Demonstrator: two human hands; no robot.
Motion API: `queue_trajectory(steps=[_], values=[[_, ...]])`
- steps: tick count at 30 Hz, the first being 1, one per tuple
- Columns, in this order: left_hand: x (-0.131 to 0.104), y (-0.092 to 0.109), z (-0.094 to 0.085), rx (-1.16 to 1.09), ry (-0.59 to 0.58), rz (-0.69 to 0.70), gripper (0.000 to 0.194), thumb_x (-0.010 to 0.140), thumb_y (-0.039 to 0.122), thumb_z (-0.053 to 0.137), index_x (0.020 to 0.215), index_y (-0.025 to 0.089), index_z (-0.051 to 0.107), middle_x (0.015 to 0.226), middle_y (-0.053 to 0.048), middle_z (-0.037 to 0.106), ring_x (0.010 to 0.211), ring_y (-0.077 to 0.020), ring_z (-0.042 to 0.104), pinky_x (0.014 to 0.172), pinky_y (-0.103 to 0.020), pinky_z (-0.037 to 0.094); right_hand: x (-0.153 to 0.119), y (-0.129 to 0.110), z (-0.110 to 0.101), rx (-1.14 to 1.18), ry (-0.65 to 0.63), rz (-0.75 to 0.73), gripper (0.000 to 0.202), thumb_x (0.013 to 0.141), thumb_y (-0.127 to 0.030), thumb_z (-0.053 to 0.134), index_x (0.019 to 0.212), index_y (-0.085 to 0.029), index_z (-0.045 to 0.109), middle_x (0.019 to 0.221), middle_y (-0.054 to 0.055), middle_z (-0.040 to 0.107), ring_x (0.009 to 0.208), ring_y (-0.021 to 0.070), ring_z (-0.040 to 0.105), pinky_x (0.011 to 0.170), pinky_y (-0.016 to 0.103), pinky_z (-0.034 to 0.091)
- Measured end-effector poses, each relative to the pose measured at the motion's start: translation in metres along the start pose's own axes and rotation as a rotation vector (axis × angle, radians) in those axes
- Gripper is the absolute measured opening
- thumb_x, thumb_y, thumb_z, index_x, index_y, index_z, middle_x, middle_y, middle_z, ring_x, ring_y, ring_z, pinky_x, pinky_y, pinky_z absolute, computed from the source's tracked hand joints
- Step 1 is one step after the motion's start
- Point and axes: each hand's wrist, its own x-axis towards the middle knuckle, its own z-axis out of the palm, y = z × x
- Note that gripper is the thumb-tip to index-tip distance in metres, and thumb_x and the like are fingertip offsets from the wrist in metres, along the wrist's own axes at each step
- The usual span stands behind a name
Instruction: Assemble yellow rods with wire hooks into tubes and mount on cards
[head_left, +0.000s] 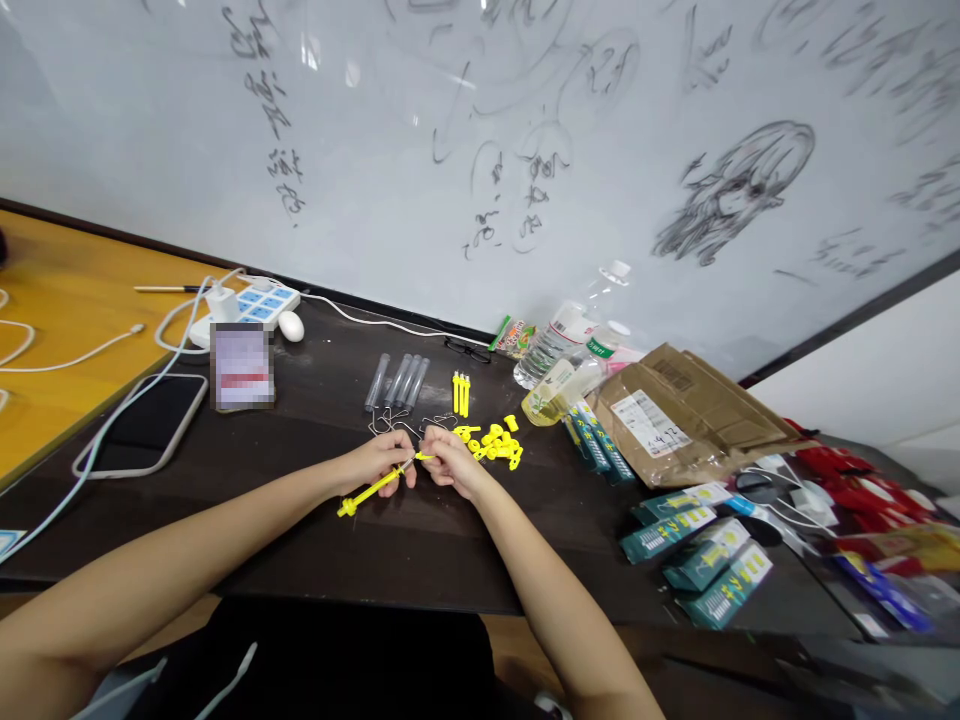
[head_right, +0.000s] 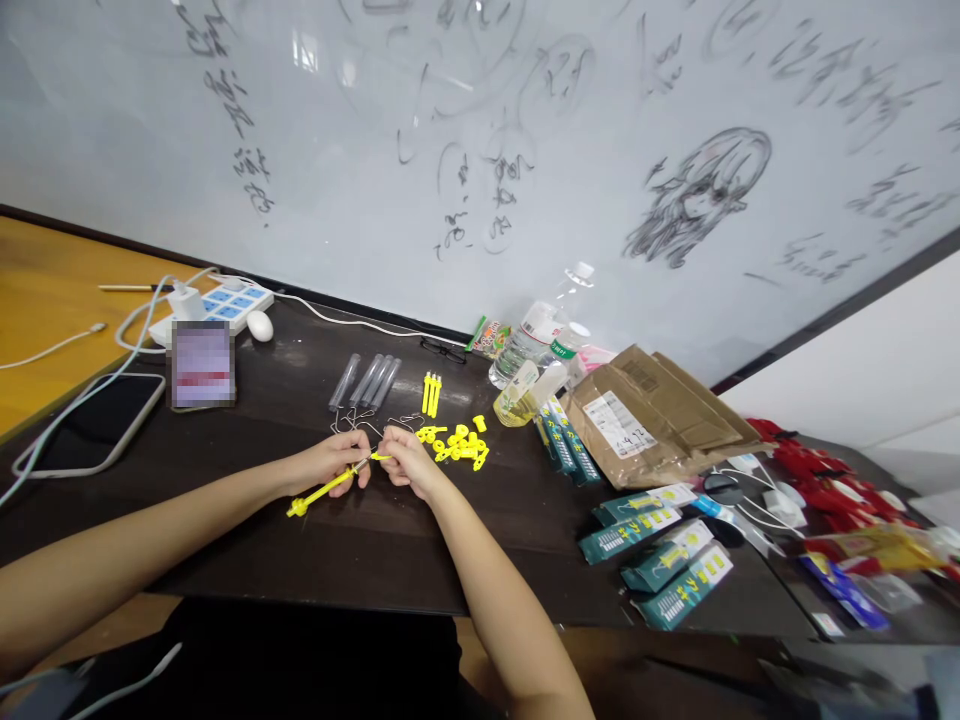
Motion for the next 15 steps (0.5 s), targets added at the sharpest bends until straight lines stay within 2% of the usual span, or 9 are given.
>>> queue_trajectory(steps=[15], values=[[-0.0009, 0.0031, 0.0037, 0.049, 0.035, -0.016, 0.022, 0.078, 0.032, 0.055, 0.079, 0.02, 0.036, 0.056, 0.001, 0.064, 0.029, -0.0076, 0.046, 0.03, -0.015, 0.031, 0.0012, 0.0013, -0.0013, -0.028, -0.01, -0.016, 0.023, 0.067, -0.021, 0.054, 0.065, -0.022, 0.031, 0.049, -0.012, 0.026, 0.039, 0.0025, 0.011, 0.032, 0.012, 0.009]])
